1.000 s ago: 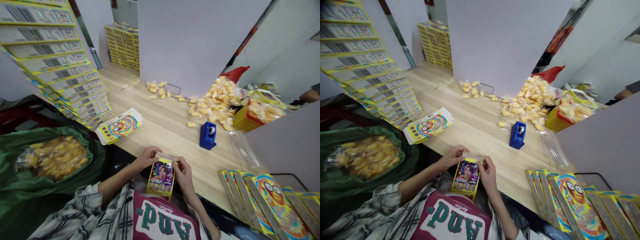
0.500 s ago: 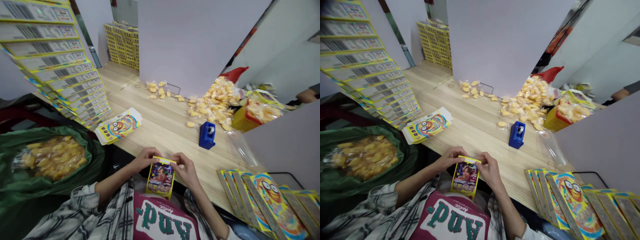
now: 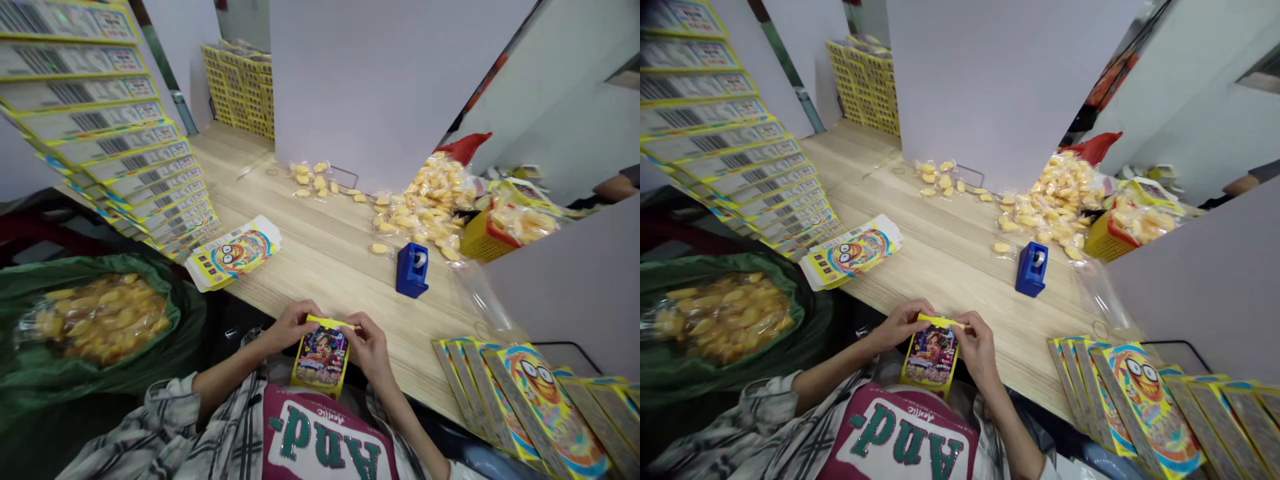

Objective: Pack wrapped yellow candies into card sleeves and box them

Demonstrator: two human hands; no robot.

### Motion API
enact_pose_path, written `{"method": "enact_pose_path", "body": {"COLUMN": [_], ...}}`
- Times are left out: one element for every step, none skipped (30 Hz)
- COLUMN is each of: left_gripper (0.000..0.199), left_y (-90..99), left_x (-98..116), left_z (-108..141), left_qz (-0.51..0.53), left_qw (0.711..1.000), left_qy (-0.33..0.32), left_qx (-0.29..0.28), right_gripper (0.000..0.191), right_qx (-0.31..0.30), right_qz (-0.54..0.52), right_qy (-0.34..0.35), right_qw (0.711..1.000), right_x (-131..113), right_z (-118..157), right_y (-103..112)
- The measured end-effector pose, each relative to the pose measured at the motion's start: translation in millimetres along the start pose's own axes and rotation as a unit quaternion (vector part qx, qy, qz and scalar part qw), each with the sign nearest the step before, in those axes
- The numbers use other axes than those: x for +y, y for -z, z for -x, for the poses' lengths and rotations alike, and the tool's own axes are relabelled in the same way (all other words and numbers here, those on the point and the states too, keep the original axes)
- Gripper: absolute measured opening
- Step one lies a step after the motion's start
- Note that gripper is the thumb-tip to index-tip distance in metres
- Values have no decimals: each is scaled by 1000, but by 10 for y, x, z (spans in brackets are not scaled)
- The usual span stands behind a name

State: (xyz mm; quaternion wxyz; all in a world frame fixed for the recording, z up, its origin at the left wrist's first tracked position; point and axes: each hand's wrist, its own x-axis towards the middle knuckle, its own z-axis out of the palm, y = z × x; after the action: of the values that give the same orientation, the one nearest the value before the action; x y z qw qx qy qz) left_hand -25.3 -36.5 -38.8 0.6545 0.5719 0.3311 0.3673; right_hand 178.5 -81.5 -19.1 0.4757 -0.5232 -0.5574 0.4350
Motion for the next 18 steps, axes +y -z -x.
{"method": "enact_pose_path", "body": {"left_gripper": [24,24,25,30,41,52,60,58,52,44,39,37,37,38,40,41,41,40], "left_y": [-25,-52,-76,-97,-110,-116,-114,-108,-101,-96,-96,-100,-107,-114,-121,-124,-125,-122], "left_x": [-26,-37,-36,-24,-6,15,35,55,75,96,119,144,168,192,212,228,240,247], "left_z": [14,27,39,50,56,56,48,31,6,-25,-59,-94,-128,-159,-186,-208,-225,-238], "left_qz": [-1,12,35,62,89,108,117,116,112,104,99,95,93,89,82,73,64,56], "left_qw": [1000,1000,999,997,994,991,988,987,986,986,986,986,986,987,988,989,990,991], "left_qy": [0,12,29,47,66,83,96,109,120,130,135,138,137,133,126,121,118,117], "left_qx": [6,4,2,3,6,12,18,22,23,19,17,16,21,30,40,46,47,43], "right_gripper": [17,19,20,19,15,13,18,29,39,46,49,49,46,46,45,42,40,37], "right_qx": [14,28,40,50,53,47,37,33,44,76,131,210,290,368,422,431,427,411], "right_qz": [2,6,8,6,-4,-24,-49,-73,-90,-92,-77,-44,1,46,86,111,122,126], "right_qy": [6,12,16,17,15,9,2,-4,-8,-8,-5,1,5,8,0,-13,-21,-29], "right_qw": [1000,1000,999,999,998,999,998,997,995,993,988,977,957,929,903,895,896,903], "right_x": [11,16,20,26,40,67,108,160,218,276,328,372,407,435,458,478,496,512], "right_z": [30,65,104,143,174,191,183,147,78,-20,-143,-283,-431,-577,-714,-835,-936,-1015], "right_y": [-21,-46,-73,-103,-131,-151,-154,-130,-68,35,180,359,559,763,956,1123,1255,1347]}}
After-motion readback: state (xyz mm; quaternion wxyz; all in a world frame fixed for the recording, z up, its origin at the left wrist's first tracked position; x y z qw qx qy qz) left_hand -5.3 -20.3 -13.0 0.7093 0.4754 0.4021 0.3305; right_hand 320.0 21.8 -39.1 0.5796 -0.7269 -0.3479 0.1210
